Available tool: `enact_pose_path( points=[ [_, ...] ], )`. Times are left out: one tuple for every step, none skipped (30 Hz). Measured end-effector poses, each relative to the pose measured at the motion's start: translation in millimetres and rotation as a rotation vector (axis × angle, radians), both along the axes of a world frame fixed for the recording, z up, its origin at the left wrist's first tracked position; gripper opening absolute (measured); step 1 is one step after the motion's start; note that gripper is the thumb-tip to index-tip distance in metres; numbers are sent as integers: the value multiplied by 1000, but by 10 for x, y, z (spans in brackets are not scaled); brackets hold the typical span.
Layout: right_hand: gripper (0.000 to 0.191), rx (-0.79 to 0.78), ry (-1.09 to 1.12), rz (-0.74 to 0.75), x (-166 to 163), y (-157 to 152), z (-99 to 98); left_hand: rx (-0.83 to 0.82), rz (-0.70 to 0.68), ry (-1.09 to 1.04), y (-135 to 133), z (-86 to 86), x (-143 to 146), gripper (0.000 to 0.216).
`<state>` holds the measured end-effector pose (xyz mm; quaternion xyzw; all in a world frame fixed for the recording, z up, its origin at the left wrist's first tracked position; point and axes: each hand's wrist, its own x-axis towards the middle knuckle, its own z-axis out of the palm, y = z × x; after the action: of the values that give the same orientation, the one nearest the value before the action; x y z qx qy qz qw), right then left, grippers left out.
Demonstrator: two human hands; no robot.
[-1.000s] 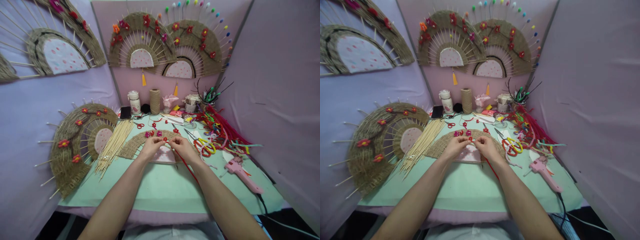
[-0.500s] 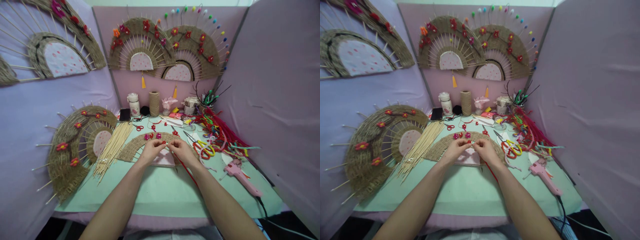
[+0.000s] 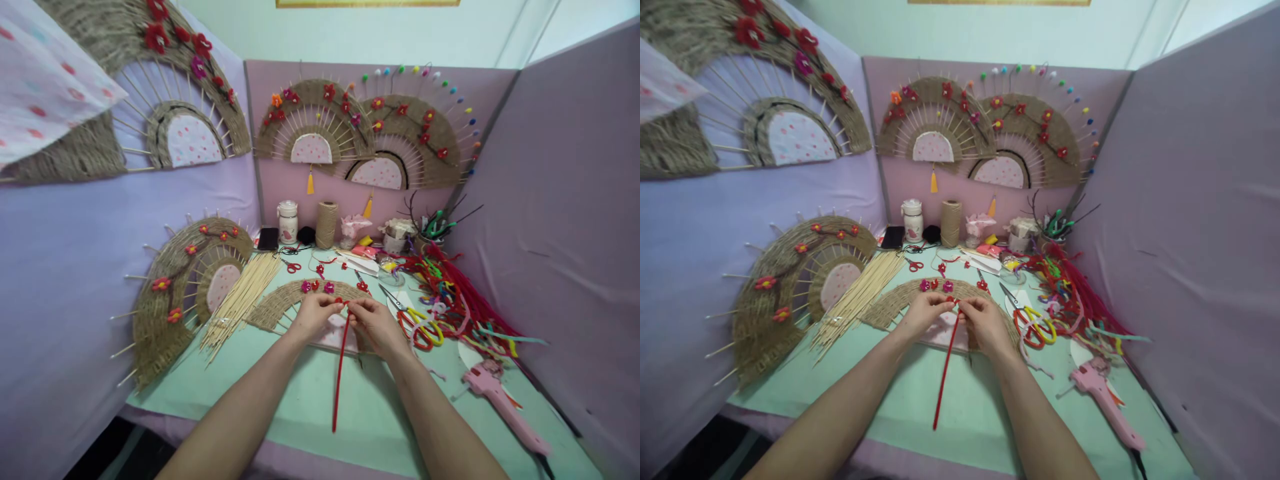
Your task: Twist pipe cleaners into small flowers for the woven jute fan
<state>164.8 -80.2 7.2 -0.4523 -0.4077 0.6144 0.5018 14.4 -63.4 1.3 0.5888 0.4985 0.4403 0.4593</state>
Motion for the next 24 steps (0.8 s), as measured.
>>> enact_pose_path(
  points=[
    [26, -1, 19, -11, -9, -2, -1, -19, -8, -7, -4, -12, 9, 30],
    [27, 4, 33, -22, -17, -3, -6, -34, -13, -11, -9, -22, 17, 31],
    [27, 13, 43, -34, -25, -3, -14, -45, -18, -13, -15, -30, 24, 31],
    [27, 27, 51, -46, -33, -3, -24, -52, -19, -14, -23, -36, 30, 32],
    [27, 40, 57, -57, -42, -2, -34, -56, -15, -14, -30, -40, 34, 32],
    [27, 48, 62, -67, -52, 1, -45, -58, -11, -15, -37, -42, 37, 33],
    [27, 55, 68, -78, -62, 4, -56, -60, -5, -20, -45, -42, 40, 33],
    [26, 59, 77, -89, -71, 8, -69, -66, 0, -28, -52, -40, 44, 32],
    [26, 62, 88, -101, -81, 15, -82, -73, 8, -40, -59, -37, 49, 32],
    [26, 65, 98, -112, -89, 23, -98, -80, 15, -52, -67, -32, 55, 32],
    [26, 70, 108, -121, -95, 33, -115, -88, 22, -64, -75, -25, 62, 32],
    [26, 76, 116, -125, -99, 44, -134, -96, 29, -71, -83, -16, 70, 32],
    [26, 79, 122, -123, -102, 56, -153, -104, 36, -72, -91, -6, 77, 33],
    [27, 78, 127, -117, -104, 67, -173, -114, 40, -71, -99, 5, 85, 33],
    [27, 77, 135, -111, -105, 77, -191, -128, 43, -70, -107, 17, 92, 33],
    [27, 76, 147, -110, -106, 85, -207, -144, 45, -71, -114, 28, 98, 34],
    [27, 73, 158, -109, -107, 91, -221, -162, 47, -76, -120, 38, 104, 34],
    [27, 68, 169, -109, -110, 95, -232, -181, 46, -86, -126, 46, 109, 34],
    [26, 61, 181, -106, -114, 96, -240, -196, 43, -100, -130, 51, 113, 34],
    [25, 51, 195, -98, -118, 95, -244, -206, 38, -114, -133, 53, 116, 33],
    [24, 40, 212, -86, -123, 92, -243, -210, 31, -129, -135, 51, 119, 32],
    [23, 29, 227, -67, -127, 89, -238, -210, 20, -144, -136, 47, 121, 31],
    [23, 20, 239, -49, -130, 84, -227, -206, 10, -159, -135, 39, 121, 31],
    [23, 13, 244, -36, -130, 78, -212, -199, 0, -169, -134, 30, 120, 31]
  ],
)
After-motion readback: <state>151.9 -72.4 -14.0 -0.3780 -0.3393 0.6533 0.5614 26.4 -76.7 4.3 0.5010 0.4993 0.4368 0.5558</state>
